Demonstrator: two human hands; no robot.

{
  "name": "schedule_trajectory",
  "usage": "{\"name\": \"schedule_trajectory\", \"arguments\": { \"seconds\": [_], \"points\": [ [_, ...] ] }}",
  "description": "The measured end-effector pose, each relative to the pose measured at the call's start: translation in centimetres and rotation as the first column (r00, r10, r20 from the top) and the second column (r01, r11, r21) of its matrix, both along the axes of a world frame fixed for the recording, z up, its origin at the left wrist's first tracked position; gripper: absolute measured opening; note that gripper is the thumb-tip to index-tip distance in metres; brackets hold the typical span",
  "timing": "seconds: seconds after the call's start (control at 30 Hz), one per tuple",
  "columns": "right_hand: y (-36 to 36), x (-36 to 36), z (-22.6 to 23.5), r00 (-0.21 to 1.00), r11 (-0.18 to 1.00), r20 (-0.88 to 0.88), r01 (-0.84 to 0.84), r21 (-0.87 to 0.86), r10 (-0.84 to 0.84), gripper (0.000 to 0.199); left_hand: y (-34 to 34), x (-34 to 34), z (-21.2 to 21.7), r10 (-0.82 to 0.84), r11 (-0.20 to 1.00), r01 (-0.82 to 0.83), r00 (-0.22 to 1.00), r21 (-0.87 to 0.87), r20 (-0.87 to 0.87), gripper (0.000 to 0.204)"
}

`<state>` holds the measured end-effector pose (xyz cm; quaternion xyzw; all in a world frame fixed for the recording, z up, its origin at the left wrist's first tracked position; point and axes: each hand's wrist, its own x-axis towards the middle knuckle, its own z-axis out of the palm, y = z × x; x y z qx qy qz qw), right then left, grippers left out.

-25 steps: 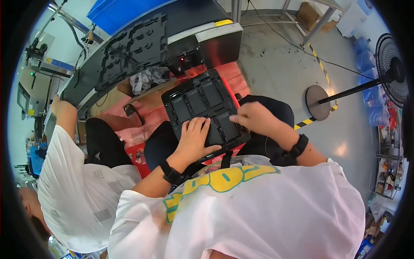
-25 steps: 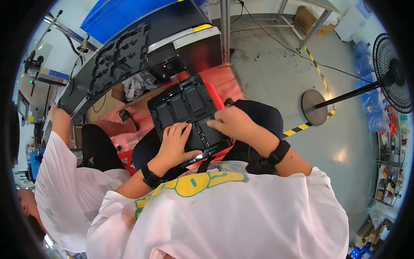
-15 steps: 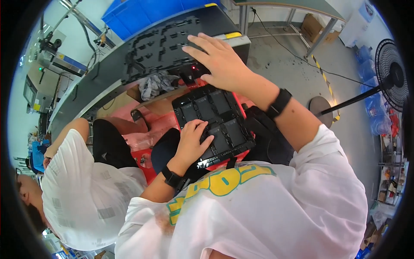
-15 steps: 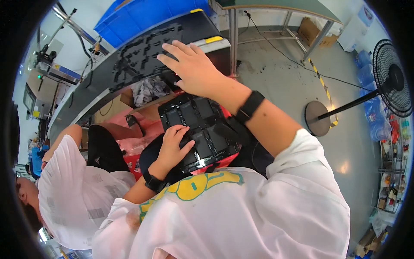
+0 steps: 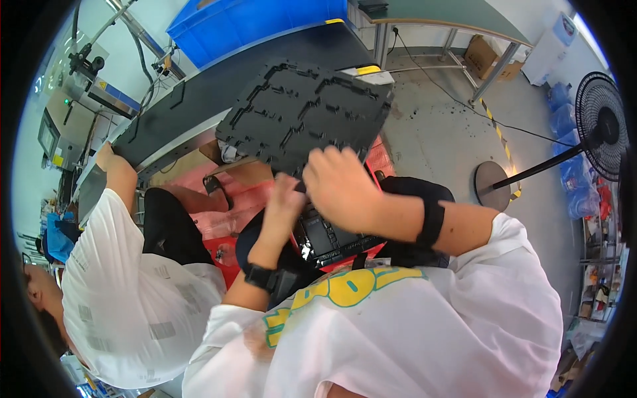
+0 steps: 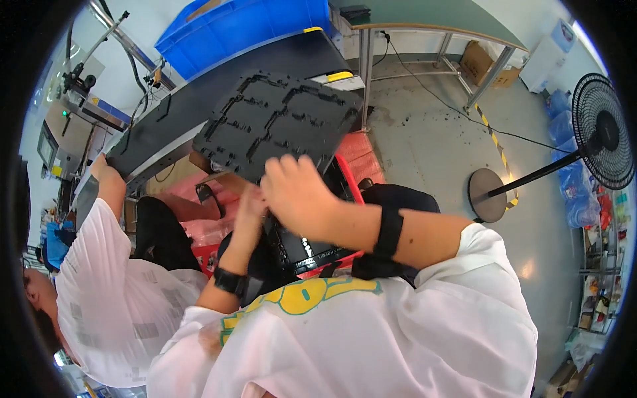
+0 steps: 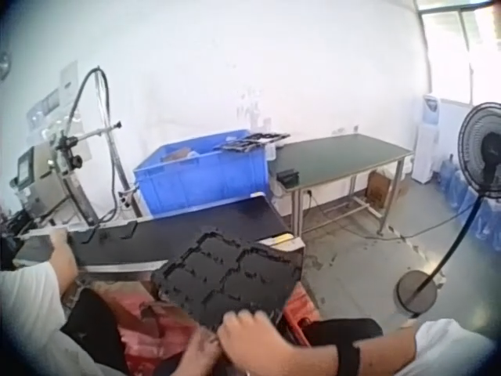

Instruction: Assembling or inspecting plastic electronic housing components on an assembly line conveyor.

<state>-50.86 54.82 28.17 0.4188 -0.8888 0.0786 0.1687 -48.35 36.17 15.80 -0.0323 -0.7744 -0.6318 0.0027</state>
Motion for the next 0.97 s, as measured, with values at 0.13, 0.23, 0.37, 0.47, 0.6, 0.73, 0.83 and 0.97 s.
{"name": "schedule_trajectory", "arguments": {
  "seconds": [0.13, 0.23, 0.37, 0.47, 0.6, 0.73, 0.83, 0.97],
  "points": [
    [-0.2, 4.3, -1.6, 0.899, 0.934, 0.296, -0.353, 0.058, 0.322, 0.022, 0.0, 2.7, 7.5, 0.116, 0.762, -0.180, 0.983, 0.622, 0.142, 0.033],
    [0.2, 4.6, -2.3, 0.827, 0.870, 0.299, -0.492, -0.024, 0.476, 0.020, -1.7, 5.0, 4.3, 0.319, 0.806, -0.391, 0.919, 0.445, 0.231, 0.018],
    [1.4, 2.6, -4.4, 0.972, 0.993, 0.207, -0.111, -0.034, 0.116, 0.030, -2.6, 5.8, 1.1, 0.346, 0.926, -0.376, 0.863, 0.012, 0.369, 0.019],
    [3.2, 2.8, -7.2, 0.925, 0.888, 0.295, 0.087, 0.452, -0.241, 0.049, -1.8, 4.7, -1.3, 0.310, 0.924, -0.213, 0.905, -0.318, 0.293, 0.026],
    [4.6, 4.3, -8.7, 0.899, 0.866, 0.325, 0.107, 0.489, -0.294, 0.061, -2.2, 2.8, -5.4, 0.361, 0.880, -0.300, 0.927, -0.367, 0.107, 0.032],
    [5.7, 2.8, -8.9, 0.889, 0.919, 0.377, 0.107, 0.381, -0.260, 0.062, -1.2, 1.9, -3.8, 0.268, 0.954, -0.300, 0.843, -0.005, 0.467, 0.031],
    [5.6, 2.6, -8.9, 0.891, 0.901, 0.357, 0.118, 0.417, -0.281, 0.063, -0.5, 1.8, -3.0, 0.266, 0.960, -0.273, 0.822, -0.062, 0.504, 0.030],
    [5.5, 1.0, -8.6, 0.820, 0.918, 0.516, 0.030, 0.395, -0.249, 0.066, -0.2, 1.8, -3.6, 0.300, 0.953, -0.279, 0.817, -0.118, 0.493, 0.029]
  ]
}}
